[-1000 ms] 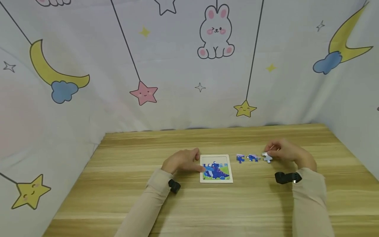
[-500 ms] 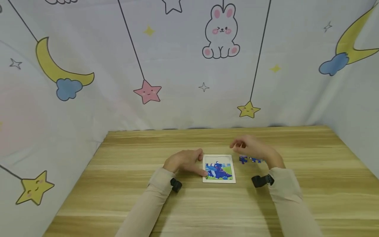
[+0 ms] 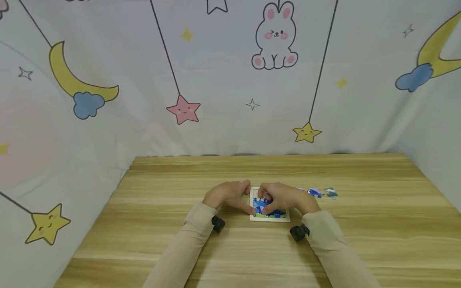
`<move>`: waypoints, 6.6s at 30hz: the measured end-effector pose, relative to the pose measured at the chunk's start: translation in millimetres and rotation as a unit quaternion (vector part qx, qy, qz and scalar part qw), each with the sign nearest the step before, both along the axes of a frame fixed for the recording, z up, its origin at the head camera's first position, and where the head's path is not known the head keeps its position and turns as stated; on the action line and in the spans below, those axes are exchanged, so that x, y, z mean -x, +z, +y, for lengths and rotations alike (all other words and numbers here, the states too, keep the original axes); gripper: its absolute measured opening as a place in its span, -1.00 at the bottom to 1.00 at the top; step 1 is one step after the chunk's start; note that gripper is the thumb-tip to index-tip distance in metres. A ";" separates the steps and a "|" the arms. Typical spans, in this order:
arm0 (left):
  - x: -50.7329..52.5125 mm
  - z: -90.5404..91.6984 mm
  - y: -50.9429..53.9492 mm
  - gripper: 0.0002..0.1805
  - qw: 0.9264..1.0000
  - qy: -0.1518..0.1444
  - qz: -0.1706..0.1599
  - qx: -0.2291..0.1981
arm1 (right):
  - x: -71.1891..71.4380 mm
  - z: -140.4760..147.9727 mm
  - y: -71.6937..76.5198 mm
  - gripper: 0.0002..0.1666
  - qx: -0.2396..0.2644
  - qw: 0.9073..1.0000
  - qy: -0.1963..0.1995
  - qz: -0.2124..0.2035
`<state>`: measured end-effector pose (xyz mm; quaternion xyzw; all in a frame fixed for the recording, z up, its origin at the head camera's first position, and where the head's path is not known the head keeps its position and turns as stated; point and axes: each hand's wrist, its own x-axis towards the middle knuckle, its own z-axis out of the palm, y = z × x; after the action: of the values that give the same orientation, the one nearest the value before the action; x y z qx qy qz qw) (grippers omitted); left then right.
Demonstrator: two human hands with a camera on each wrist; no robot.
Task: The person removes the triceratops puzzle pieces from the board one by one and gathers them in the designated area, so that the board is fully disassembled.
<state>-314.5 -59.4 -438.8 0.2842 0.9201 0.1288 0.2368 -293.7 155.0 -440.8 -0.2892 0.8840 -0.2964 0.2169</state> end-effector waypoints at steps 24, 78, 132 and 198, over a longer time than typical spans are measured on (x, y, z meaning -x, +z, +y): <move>-1.6 -2.3 3.7 -0.35 1.000 0.010 0.005 0.006 | 3.6 3.0 -1.8 -0.84 0.053 0.998 0.035 0.017; -3.7 -0.3 1.0 -0.37 0.999 0.016 -0.019 -0.020 | -11.9 94.6 19.4 -0.89 0.004 0.997 -0.067 0.025; -4.1 -1.5 -3.4 -0.38 1.000 0.012 -0.019 -0.011 | -16.6 87.6 18.9 -0.71 0.014 0.999 -0.036 0.019; -2.8 -4.3 0.8 -0.37 1.000 0.001 -0.016 -0.003 | -18.6 96.4 37.8 -0.81 -0.022 0.993 -0.068 0.096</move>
<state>-311.7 -63.7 -438.0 0.2819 0.9162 0.1361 0.2502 -275.1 251.4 -402.9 -0.2505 0.9246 -0.2622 0.1165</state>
